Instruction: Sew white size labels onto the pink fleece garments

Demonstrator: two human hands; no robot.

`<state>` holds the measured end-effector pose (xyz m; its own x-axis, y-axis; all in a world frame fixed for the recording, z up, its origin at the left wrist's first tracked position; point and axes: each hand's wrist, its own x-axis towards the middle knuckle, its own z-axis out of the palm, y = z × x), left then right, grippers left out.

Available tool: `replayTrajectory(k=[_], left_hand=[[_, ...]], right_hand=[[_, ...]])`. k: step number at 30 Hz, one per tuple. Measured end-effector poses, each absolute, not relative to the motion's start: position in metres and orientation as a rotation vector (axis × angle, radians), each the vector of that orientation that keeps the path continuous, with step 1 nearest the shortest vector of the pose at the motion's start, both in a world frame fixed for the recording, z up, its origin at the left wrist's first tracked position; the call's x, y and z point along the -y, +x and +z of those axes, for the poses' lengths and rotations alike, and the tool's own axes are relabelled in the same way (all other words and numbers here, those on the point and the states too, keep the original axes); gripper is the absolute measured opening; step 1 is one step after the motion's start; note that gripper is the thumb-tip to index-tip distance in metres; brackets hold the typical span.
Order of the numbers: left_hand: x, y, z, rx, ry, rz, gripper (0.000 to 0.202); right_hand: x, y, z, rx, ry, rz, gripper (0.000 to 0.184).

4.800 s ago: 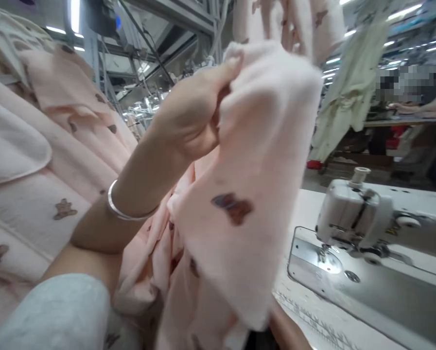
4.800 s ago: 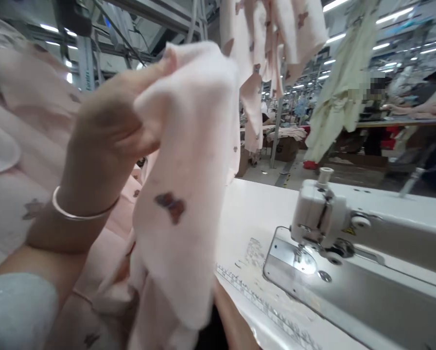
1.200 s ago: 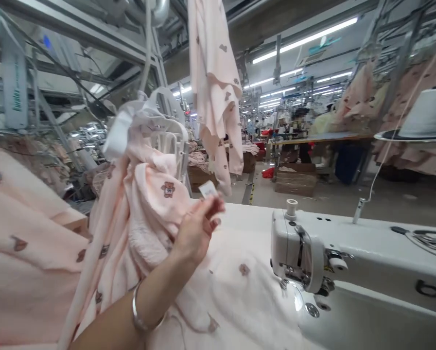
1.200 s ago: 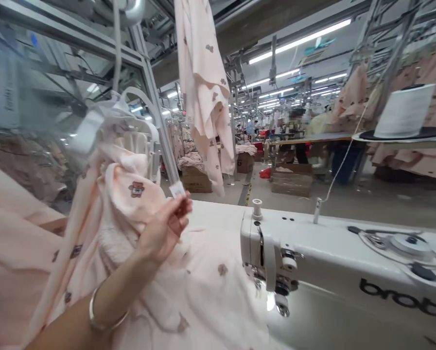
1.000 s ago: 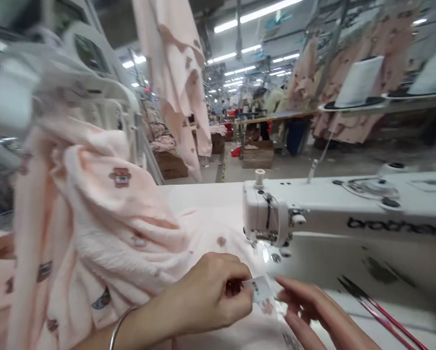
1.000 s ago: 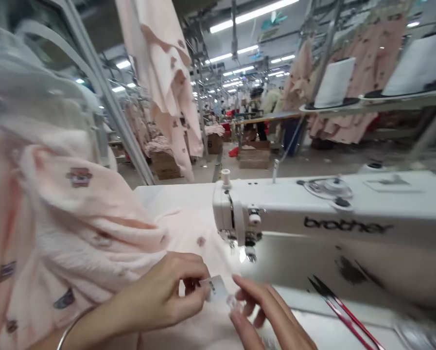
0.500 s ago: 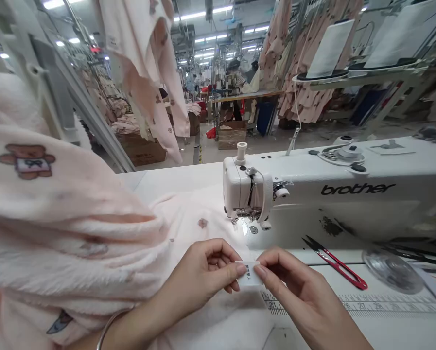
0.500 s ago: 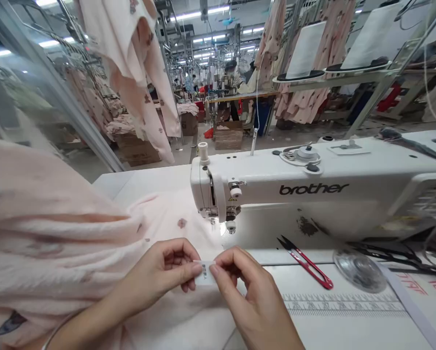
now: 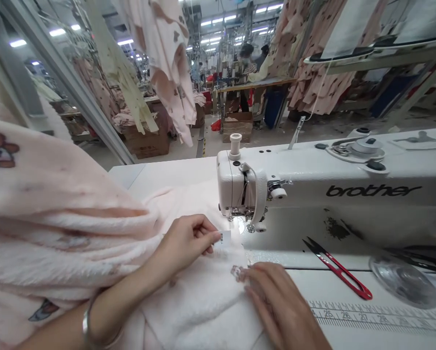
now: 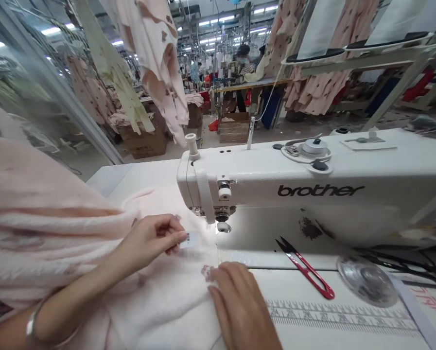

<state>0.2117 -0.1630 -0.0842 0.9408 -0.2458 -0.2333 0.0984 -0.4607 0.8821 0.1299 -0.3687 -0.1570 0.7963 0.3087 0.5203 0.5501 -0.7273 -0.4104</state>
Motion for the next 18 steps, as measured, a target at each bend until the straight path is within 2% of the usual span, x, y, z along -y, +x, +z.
replayTrajectory(k=[4, 13, 18], left_hand=[[0.168, 0.224, -0.120, 0.036, 2.127, -0.434, 0.018], [0.198, 0.224, -0.117, -0.001, 1.990, -0.535, 0.013], [0.199, 0.228, -0.145, -0.063, 1.989, -0.579, 0.011]], right_hand=[[0.359, 0.125, -0.188, 0.840, -2.547, -0.734, 0.032], [0.365, 0.137, -0.178, 0.514, -2.391, -0.660, 0.017], [0.364, 0.141, -0.187, 0.543, -2.522, -0.646, 0.031]])
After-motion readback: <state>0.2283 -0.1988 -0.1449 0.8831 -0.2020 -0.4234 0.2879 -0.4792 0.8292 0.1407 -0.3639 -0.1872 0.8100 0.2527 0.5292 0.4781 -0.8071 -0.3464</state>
